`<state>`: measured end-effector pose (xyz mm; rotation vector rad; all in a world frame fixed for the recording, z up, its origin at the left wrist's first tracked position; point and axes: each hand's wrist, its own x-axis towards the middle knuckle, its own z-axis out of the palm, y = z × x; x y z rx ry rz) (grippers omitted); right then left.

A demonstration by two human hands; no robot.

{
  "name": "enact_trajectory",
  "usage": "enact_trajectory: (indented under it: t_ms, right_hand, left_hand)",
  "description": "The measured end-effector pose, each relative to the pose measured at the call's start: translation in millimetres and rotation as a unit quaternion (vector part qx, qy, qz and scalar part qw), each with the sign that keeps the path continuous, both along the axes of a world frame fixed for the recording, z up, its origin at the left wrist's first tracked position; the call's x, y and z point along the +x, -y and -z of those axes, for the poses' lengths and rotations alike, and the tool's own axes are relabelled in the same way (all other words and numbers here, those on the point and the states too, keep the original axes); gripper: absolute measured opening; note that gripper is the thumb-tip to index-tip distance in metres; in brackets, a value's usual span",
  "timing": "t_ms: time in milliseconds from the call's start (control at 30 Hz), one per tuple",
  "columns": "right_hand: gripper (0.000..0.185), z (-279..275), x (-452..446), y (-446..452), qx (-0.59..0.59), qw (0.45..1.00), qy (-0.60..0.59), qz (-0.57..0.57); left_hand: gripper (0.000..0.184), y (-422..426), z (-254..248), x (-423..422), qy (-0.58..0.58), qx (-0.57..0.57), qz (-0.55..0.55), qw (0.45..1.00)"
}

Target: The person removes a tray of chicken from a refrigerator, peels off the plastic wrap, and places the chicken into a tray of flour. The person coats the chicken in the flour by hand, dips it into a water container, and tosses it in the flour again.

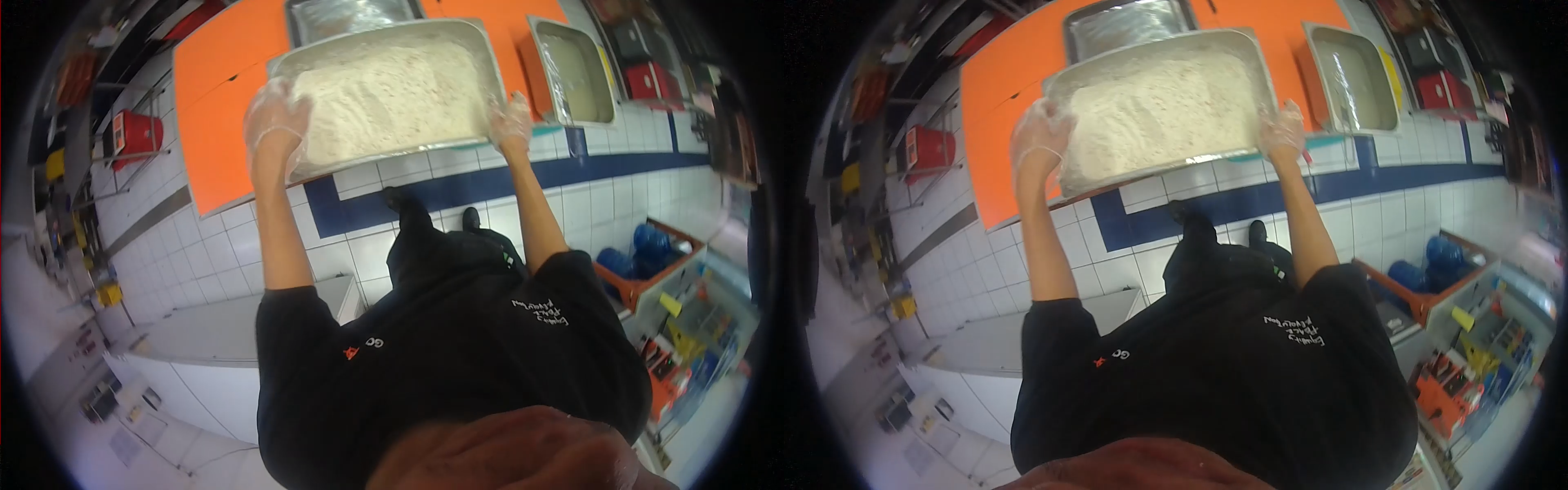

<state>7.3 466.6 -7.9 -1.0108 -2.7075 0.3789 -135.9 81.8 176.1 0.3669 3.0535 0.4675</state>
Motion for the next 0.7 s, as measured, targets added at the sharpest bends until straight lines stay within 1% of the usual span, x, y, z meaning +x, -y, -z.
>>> enact_trajectory:
  t_ms: [33,67,100,133,167,233,300,400,500,567,633,667,700]
  right_hand:
    - [0.068,20.0,6.4,-5.4,0.135,0.99,-0.022,-0.028]
    - [0.068,1.7,13.2,4.3,0.096,0.994,-0.04,-0.036]
    - [0.068,-23.0,16.8,15.1,0.06,0.996,-0.055,-0.044]
    - [0.066,-35.9,23.7,20.6,0.027,0.996,-0.066,-0.053]
    - [0.064,-46.8,31.8,29.1,-0.005,0.995,-0.076,-0.065]
    - [0.061,-64.7,56.9,46.4,-0.069,0.989,-0.092,-0.088]
    - [0.057,-72.6,88.7,49.6,-0.116,0.984,-0.092,-0.099]
    - [0.052,-84.0,146.1,26.5,-0.163,0.979,-0.086,-0.089]
    - [0.054,-73.7,223.2,-7.2,-0.179,0.978,-0.09,-0.061]
    - [0.056,-62.4,281.9,-32.7,-0.179,0.981,-0.077,-0.015]
    - [0.057,-38.6,336.7,-57.8,-0.167,0.983,-0.067,0.042]
    - [0.058,-18.1,370.8,-67.7,-0.132,0.987,-0.071,0.064]
    - [0.053,25.8,377.1,-89.1,-0.069,0.988,-0.109,0.085]
  left_hand:
    - [0.05,-35.2,-36.0,9.1,0.079,-0.018,0.077,0.994]
    - [0.044,-71.2,-65.1,23.1,0.152,-0.041,0.154,0.975]
    - [0.043,-104.3,-82.1,41.5,0.183,-0.058,0.25,0.949]
    - [0.042,-132.8,-95.1,64.9,0.192,-0.072,0.35,0.914]
    - [0.04,-160.0,-105.6,87.6,0.175,-0.077,0.441,0.877]
    - [0.038,-209.8,-126.6,147.5,0.151,-0.084,0.599,0.782]
    - [0.035,-258.3,-141.0,200.4,0.137,-0.068,0.704,0.693]
    - [0.031,-323.3,-155.6,278.8,0.12,-0.053,0.808,0.574]
    - [0.028,-380.2,-162.5,355.8,0.114,-0.04,0.866,0.485]
    - [0.025,-417.0,-163.7,402.7,0.113,-0.031,0.893,0.434]
    - [0.023,-453.3,-161.2,438.1,0.113,-0.024,0.91,0.398]
    - [0.022,-467.0,-156.4,458.2,0.108,-0.02,0.914,0.391]
    - [0.02,-492.9,-150.2,457.1,0.102,-0.012,0.918,0.383]
